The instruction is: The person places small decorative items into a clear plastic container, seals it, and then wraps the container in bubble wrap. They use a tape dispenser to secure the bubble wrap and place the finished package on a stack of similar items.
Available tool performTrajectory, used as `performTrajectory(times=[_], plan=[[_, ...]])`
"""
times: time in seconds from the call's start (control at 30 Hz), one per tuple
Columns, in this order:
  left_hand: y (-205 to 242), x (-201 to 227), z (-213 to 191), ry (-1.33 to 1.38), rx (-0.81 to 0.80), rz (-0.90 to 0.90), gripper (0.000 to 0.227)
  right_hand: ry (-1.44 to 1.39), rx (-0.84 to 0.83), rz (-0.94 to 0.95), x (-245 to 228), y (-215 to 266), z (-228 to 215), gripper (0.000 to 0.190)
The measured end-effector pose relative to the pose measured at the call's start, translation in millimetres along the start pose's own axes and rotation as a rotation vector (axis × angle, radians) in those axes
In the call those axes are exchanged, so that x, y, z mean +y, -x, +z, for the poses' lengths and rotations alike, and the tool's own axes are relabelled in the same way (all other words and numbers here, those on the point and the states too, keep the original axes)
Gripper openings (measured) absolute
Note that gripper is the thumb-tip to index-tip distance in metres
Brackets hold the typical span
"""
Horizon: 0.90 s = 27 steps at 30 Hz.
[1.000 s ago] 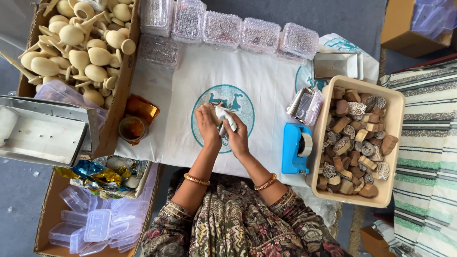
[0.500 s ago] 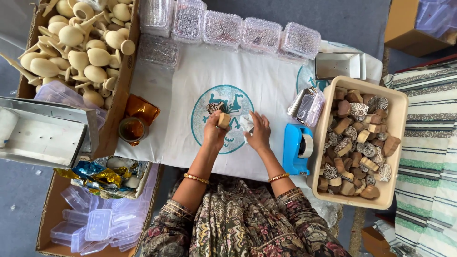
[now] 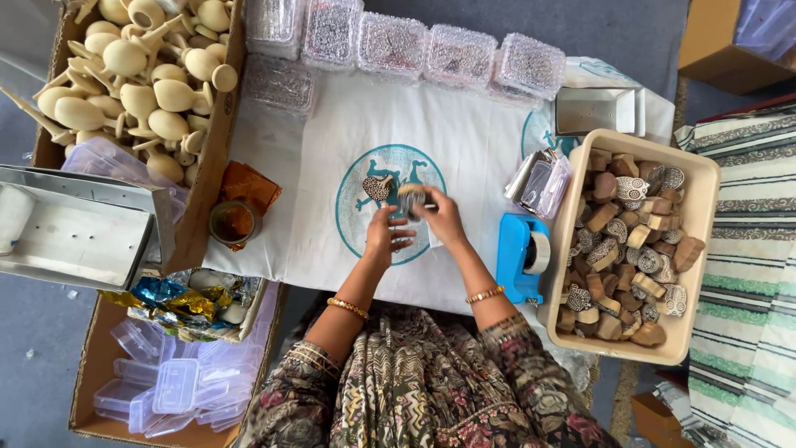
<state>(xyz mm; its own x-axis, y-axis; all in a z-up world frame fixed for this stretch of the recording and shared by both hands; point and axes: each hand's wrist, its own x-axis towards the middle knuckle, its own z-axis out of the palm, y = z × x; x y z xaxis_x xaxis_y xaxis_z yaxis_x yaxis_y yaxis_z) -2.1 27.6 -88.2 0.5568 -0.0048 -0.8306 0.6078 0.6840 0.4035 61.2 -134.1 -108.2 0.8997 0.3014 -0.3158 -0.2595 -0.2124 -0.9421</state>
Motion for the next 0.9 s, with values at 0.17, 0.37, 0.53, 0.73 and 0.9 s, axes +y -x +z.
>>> performTrajectory(times=[0.17,0.37,0.53,0.73,0.9], plan=[[-30.3,-18.1,-40.0,-0.083,0.028,0.078,0.037,0.336,0.18,0.145,-41.0,-27.0,14.9,0.054],[-28.6,-13.7,-57.4,-0.139,0.076,0.101,0.031,0.647,0.303,-0.217,19.6,-50.7,4.4,0.049],[-47.7,-18.6,-66.6,-0.18,0.059,0.142,0.029,0.706,0.263,-0.192,14.0,-46.9,0.0,0.056],[-50.1,1.2,-50.3,-0.269,0.123,0.366,0.07,0.683,0.253,-0.341,14.4,-35.6,9.7,0.07],[-74.8,2.2,-60.3,-0.336,-0.093,0.38,0.084,0.628,0.157,-0.036,-15.4,-23.4,12.6,0.078]])
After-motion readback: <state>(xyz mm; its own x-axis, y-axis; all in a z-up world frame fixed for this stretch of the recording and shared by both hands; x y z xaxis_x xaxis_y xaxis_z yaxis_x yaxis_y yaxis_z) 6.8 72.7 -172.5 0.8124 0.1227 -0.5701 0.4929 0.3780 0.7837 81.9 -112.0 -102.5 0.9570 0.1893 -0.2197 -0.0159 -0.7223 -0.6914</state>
